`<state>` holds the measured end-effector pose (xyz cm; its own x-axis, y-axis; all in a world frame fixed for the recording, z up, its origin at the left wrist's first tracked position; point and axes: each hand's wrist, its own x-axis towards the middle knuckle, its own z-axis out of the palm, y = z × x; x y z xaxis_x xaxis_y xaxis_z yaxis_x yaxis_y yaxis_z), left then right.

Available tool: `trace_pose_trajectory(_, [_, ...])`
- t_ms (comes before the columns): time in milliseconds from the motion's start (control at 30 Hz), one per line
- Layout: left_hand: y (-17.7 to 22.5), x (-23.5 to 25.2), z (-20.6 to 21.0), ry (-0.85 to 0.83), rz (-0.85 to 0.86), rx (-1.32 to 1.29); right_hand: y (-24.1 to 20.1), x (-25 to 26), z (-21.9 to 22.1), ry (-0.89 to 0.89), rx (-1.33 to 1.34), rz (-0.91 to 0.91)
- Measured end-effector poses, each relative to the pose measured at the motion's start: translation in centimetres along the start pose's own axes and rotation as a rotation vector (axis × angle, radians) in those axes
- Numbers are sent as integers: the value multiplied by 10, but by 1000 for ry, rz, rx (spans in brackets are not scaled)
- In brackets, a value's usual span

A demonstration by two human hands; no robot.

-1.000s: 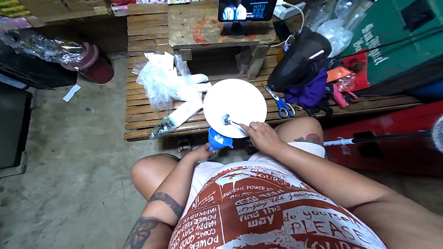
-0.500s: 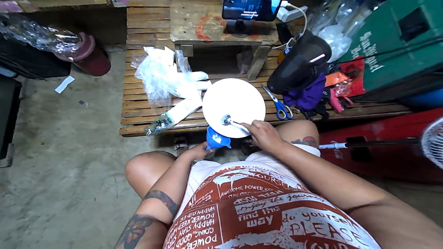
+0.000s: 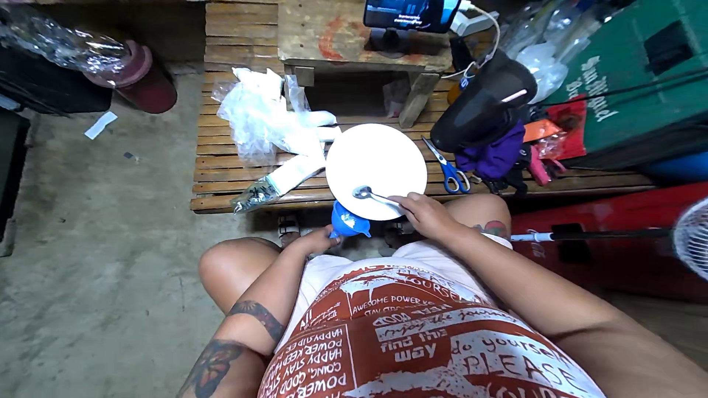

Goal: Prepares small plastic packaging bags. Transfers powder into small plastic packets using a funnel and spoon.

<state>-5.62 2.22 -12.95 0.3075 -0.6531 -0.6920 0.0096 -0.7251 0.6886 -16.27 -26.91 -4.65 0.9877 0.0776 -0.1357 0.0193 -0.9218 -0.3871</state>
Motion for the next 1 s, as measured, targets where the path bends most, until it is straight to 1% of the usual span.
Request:
trace_pose_trajectory(100, [-2, 3, 2, -2, 11, -15, 4, -7, -9, 17, 60, -3])
trace_pose_trajectory(233, [0, 4, 4, -10, 24, 6, -1, 15, -12, 84, 131, 46])
trace_pose_trajectory(333, [2, 3, 3, -21, 15, 34, -9, 37, -2, 115, 102, 78])
trace_pose_trajectory(400, [3, 2, 2, -21, 7, 46, -15, 43, 1, 67, 50, 98])
trace_pose_trajectory(533, [6, -1, 0, -25, -17, 57, -7, 28, 0, 34, -91, -24])
trace_pose_trajectory(633, [7, -2, 1, -22, -21, 81, 1, 6, -10, 9, -127, -93])
trace_pose_trajectory(700, [8, 0, 1, -24, -18, 93, 6, -4, -15, -26, -60, -47])
trace_pose_trajectory(733, [9, 1, 1, -26, -18, 94, 8, -6, -17, -37, 23, -4])
trace_pose_trajectory(867, [8, 3, 4, -28, 6, 71, 14, -3, -6, 59, 371, 152])
trace_pose_trajectory(933, [8, 2, 4, -24, 14, 61, 13, 0, 0, 72, 426, 194])
trace_pose_trajectory(1000, [11, 1, 5, -21, 16, 57, 8, 0, 2, 52, 397, 200])
